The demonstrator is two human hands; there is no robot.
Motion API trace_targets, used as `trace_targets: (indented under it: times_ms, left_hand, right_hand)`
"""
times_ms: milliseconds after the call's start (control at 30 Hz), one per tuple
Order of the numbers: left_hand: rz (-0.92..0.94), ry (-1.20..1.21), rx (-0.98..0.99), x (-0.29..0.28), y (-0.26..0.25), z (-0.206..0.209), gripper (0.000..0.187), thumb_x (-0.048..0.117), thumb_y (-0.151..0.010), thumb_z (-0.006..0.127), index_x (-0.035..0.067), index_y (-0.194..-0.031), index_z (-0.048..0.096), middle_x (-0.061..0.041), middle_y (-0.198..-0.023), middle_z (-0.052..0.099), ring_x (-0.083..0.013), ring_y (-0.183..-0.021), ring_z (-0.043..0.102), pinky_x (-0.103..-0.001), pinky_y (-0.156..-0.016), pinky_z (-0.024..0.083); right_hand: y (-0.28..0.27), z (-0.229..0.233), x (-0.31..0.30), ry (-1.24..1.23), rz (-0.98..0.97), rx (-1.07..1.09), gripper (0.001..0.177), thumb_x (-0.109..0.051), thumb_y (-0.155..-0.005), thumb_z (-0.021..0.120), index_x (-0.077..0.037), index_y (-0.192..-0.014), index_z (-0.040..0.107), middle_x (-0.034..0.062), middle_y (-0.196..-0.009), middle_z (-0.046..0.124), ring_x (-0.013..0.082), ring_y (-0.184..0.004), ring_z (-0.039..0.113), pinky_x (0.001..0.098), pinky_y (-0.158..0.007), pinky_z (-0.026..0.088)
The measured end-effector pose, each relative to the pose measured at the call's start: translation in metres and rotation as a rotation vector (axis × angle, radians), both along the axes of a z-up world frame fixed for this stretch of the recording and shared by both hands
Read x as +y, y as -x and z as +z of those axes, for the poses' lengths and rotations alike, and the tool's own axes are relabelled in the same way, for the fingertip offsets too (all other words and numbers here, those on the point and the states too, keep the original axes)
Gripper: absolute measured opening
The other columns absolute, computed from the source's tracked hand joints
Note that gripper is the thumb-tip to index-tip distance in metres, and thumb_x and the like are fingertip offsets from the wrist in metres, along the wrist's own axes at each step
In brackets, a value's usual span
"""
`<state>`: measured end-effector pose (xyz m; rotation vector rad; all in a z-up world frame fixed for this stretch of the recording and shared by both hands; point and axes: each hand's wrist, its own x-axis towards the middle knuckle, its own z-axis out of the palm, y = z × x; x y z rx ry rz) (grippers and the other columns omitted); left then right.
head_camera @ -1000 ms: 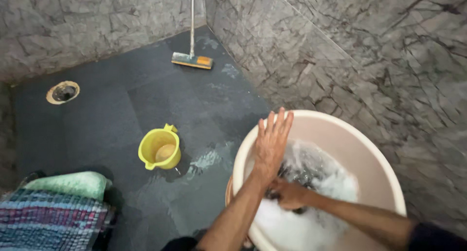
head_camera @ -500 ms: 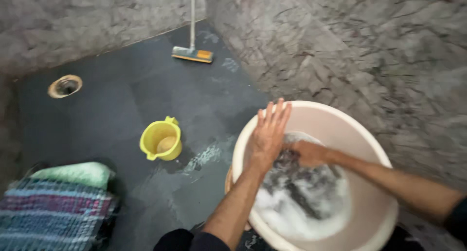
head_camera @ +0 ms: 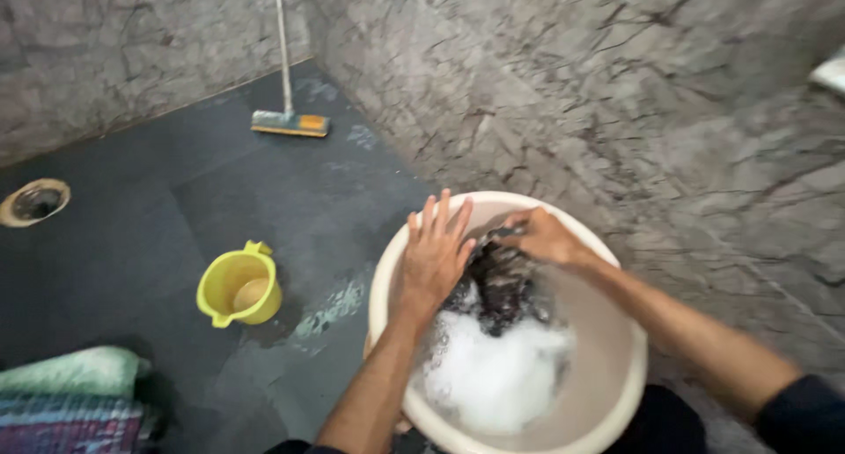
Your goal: The person washes several small rugs by hand in a basin filled with soapy water, scrubbing and rinsing them individually.
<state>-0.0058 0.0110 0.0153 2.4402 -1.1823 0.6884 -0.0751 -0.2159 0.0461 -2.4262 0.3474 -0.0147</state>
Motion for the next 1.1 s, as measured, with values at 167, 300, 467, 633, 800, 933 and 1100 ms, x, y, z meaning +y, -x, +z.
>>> trace_targets:
  times_ms: [167, 300, 467, 633, 800, 933, 1100]
  left_hand:
    - [-0.166, 0.031, 0.197, 0.002, 0.001, 0.019, 0.071, 0.063, -0.087, 0.061, 0.02, -0.142, 0.052, -0.019, -0.16, 0.035, -0.0386, -0.144, 0.031, -0.061, -0.112, 0.027]
    - [-0.323, 0.026, 0.307, -0.005, 0.008, 0.017, 0.068, 0.064, -0.087, 0.066, 0.015, -0.134, 0.059, -0.014, -0.137, 0.059, -0.0341, -0.134, 0.051, -0.062, -0.106, 0.038]
    - [-0.393, -0.022, 0.748, -0.017, 0.006, -0.011, 0.069, 0.055, -0.082, 0.079, 0.005, -0.126, 0.061, -0.023, -0.117, 0.068, -0.0432, -0.112, 0.064, -0.052, -0.092, 0.051]
    - [-0.39, 0.093, 0.647, -0.016, -0.001, -0.028, 0.049, 0.032, -0.081, 0.078, 0.011, -0.124, 0.068, -0.018, -0.11, 0.074, -0.041, -0.102, 0.069, -0.053, -0.086, 0.055]
    - [-0.206, 0.026, 0.594, -0.014, -0.001, -0.017, 0.038, 0.026, -0.086, 0.074, 0.009, -0.119, 0.067, -0.019, -0.102, 0.074, -0.0424, -0.092, 0.071, -0.054, -0.082, 0.054]
    - [-0.207, -0.005, 0.608, -0.013, -0.002, -0.009, 0.032, 0.023, -0.086, 0.069, 0.008, -0.115, 0.068, -0.022, -0.096, 0.073, -0.0435, -0.086, 0.071, -0.054, -0.079, 0.056]
    - [-0.184, -0.061, 0.672, -0.011, 0.007, 0.011, 0.038, 0.043, -0.097, 0.061, 0.007, -0.1, 0.072, -0.024, -0.081, 0.071, -0.0439, -0.082, 0.071, -0.056, -0.077, 0.055]
  right_hand:
    - [0.024, -0.038, 0.024, -0.43, -0.312, 0.088, 0.027, -0.025, -0.086, 0.08, -0.006, -0.105, 0.075, 0.0014, -0.094, 0.074, 0.0119, -0.088, 0.063, 0.0326, -0.082, 0.05]
    - [0.037, -0.019, 0.031, -0.677, -0.47, 0.159, 0.031, -0.021, -0.094, 0.073, -0.005, -0.12, 0.076, 0.0101, -0.101, 0.068, 0.0241, -0.094, 0.053, 0.0446, -0.082, 0.034]
    - [0.042, 0.01, 0.035, -0.599, -0.119, 0.197, 0.033, -0.02, -0.089, 0.071, -0.011, -0.12, 0.076, 0.0127, -0.122, 0.076, 0.0228, -0.11, 0.066, 0.0365, -0.097, 0.051]
    - [0.041, 0.025, 0.059, 0.172, 0.204, -0.102, 0.04, -0.01, -0.084, 0.07, -0.011, -0.123, 0.071, 0.0155, -0.145, 0.05, 0.0331, -0.126, 0.058, 0.045, -0.106, 0.043]
    - [0.029, 0.021, 0.062, -0.281, -0.029, -0.2, 0.055, -0.012, -0.085, 0.065, -0.01, -0.139, 0.053, 0.0127, -0.144, 0.054, 0.0281, -0.124, 0.064, 0.0394, -0.103, 0.056]
    - [0.017, 0.047, 0.043, -1.146, -0.151, -0.29, 0.058, -0.031, -0.097, 0.061, -0.005, -0.148, 0.047, 0.022, -0.146, 0.056, 0.0302, -0.135, 0.058, 0.0415, -0.108, 0.053]
    - [0.029, 0.091, 0.039, -1.853, 0.086, -0.399, 0.085, -0.065, -0.099, 0.041, 0.003, -0.15, 0.043, 0.025, -0.141, 0.055, 0.0305, -0.13, 0.056, 0.0447, -0.106, 0.052]
